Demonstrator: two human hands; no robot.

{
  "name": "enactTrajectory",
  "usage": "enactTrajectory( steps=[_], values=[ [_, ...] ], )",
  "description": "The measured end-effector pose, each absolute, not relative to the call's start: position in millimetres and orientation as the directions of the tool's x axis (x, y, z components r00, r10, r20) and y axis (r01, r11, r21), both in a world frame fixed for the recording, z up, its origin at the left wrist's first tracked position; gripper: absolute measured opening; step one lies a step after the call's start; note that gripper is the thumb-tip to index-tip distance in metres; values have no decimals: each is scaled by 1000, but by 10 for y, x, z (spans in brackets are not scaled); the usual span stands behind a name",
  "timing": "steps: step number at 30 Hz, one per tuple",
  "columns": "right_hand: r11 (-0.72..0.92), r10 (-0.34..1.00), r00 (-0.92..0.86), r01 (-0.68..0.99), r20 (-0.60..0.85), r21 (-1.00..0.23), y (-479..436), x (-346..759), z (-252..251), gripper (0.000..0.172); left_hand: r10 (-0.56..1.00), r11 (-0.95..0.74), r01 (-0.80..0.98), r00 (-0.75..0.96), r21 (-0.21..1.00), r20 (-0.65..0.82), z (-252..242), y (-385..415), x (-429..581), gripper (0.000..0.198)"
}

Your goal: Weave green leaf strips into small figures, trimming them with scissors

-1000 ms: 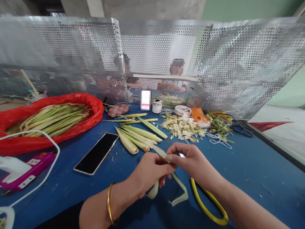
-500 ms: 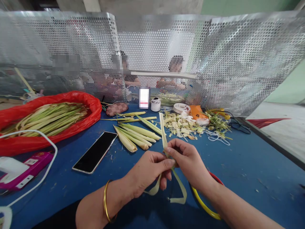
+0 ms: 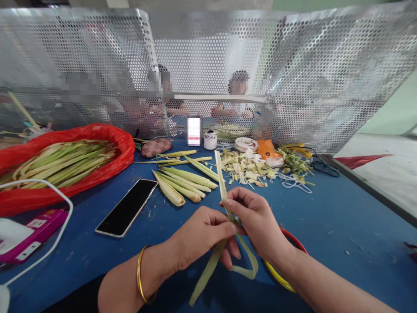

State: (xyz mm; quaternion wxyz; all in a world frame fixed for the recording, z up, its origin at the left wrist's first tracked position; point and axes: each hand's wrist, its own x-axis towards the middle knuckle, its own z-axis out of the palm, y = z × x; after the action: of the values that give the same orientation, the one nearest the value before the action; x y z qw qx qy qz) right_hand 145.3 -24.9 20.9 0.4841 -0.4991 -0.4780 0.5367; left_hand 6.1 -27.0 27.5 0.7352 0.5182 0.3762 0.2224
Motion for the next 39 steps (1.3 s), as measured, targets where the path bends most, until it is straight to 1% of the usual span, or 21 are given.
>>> enactTrajectory(
  steps=[3,8,10,14,18,21,25,26,28,30,31,32,33,35,36,37,39],
  values=[
    [-78,997,-28,-76,-76,-994,-249,1440,195,27,726,373,34,612,927,-314,276,-279,64,26],
    [-79,995,-73,-76,-74,-994,-249,1433,205,29,708,480,-54,613,876,-350,219,-279,77,33],
    [-86,992,-94,-82,-78,-993,-250,1435,219,28,692,502,-65,628,862,-356,207,-280,80,32],
    [-76,991,-115,-61,-69,-995,-258,1444,253,27,678,509,-22,626,860,-385,236,-287,78,26],
    [-12,993,-114,13,-13,-1000,-278,1452,267,24,657,493,44,636,869,-404,279,-300,70,32],
    [30,995,-94,53,25,-998,-279,1449,244,21,642,478,59,658,877,-394,271,-306,70,35],
    [88,994,-74,169,77,-982,-221,1473,200,19,660,489,19,646,872,-384,238,-298,75,32],
    [129,991,-66,218,118,-967,-196,1497,194,18,680,492,-9,629,870,-378,234,-292,73,30],
    [243,968,-24,337,249,-910,-138,1575,197,17,720,502,-74,588,862,-369,237,-273,62,26],
    [302,931,45,465,363,-832,-80,1679,221,24,744,514,-131,559,848,-365,250,-250,43,24],
    [287,925,69,514,373,-808,-55,1731,241,30,751,517,-151,552,842,-362,258,-239,32,25],
    [249,939,69,539,337,-805,-34,1778,264,38,758,517,-169,545,839,-358,266,-229,22,28],
    [197,965,44,533,259,-823,-19,1814,287,45,764,515,-181,539,838,-354,273,-220,14,31],
    [88,995,-81,438,58,-895,-8,1843,324,53,776,513,-193,521,836,-356,281,-211,6,36],
    [38,987,-157,350,-18,-936,-13,1836,333,52,780,514,-193,509,836,-363,280,-210,7,38],
    [-6,973,-220,247,-62,-969,-23,1817,335,48,784,515,-187,497,837,-371,277,-211,11,39],
    [-82,954,-285,38,-90,-996,-54,1758,317,37,791,508,-166,477,845,-382,264,-217,24,37]
  ],
)
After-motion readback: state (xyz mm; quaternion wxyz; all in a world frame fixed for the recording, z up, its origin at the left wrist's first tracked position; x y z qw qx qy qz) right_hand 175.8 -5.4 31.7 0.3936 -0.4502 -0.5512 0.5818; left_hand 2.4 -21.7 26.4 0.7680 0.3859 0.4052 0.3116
